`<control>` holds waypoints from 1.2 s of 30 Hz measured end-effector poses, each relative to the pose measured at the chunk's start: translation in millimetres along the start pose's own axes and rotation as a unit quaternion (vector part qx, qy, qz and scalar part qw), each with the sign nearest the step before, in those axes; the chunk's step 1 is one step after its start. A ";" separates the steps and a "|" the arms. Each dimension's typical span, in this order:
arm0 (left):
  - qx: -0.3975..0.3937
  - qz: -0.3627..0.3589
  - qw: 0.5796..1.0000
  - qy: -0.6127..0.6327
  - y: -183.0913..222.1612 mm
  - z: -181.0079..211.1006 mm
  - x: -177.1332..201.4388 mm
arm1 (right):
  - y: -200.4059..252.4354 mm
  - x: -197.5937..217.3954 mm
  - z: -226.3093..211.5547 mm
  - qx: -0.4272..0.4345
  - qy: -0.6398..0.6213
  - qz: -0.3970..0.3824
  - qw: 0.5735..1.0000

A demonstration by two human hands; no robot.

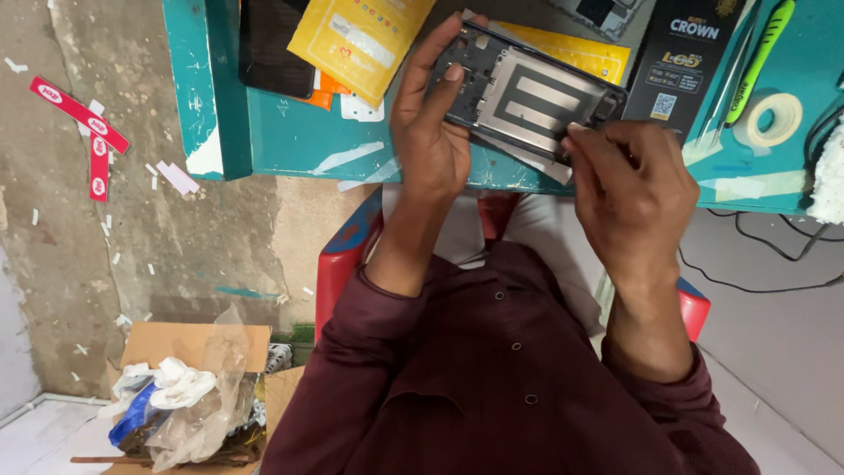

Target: The person disassembles a smartphone, removes the battery, and handles the internal components. They then place a new battery into the phone casing and reassemble the device.

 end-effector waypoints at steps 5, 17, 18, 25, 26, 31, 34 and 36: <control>0.007 0.005 1.000 0.012 2.7 -5.9 4.4 | 7.3 -14.8 7.9 0.001 0.054 -0.030 0.998; 0.005 0.007 1.000 -0.008 6.5 -14.0 8.4 | 7.5 -32.5 27.1 0.056 0.046 -0.093 0.993; 0.005 0.016 1.000 -0.016 6.7 -14.6 9.4 | 6.6 -30.8 24.7 0.056 0.031 -0.098 0.993; 0.022 0.029 0.999 -0.036 4.2 -4.9 -5.5 | -16.4 -26.6 -1.4 0.040 -0.015 -0.100 0.994; 0.023 0.030 0.999 -0.031 1.8 -4.2 -6.8 | -18.2 -25.3 -3.2 0.038 -0.015 -0.097 0.994; 0.031 0.035 0.999 -0.009 3.5 -9.0 -1.8 | -15.4 -26.2 1.1 0.028 -0.016 -0.112 0.993; 0.016 0.001 0.999 0.028 5.0 -7.4 -3.3 | -11.4 -28.9 -0.5 0.034 -0.014 -0.126 0.991; 0.008 -0.009 1.000 0.022 8.1 -4.9 -5.2 | -10.2 -30.2 -4.7 0.043 -0.011 -0.129 0.991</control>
Point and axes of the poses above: each hand's wrist, its own y-axis away from the middle knuckle, its own x-axis out of the back of the hand, z = x × y, the point moved 6 cm from there along -y, towards the middle knuckle, and after that the axes turned 9 degrees about -y, right-handed, at the moved point
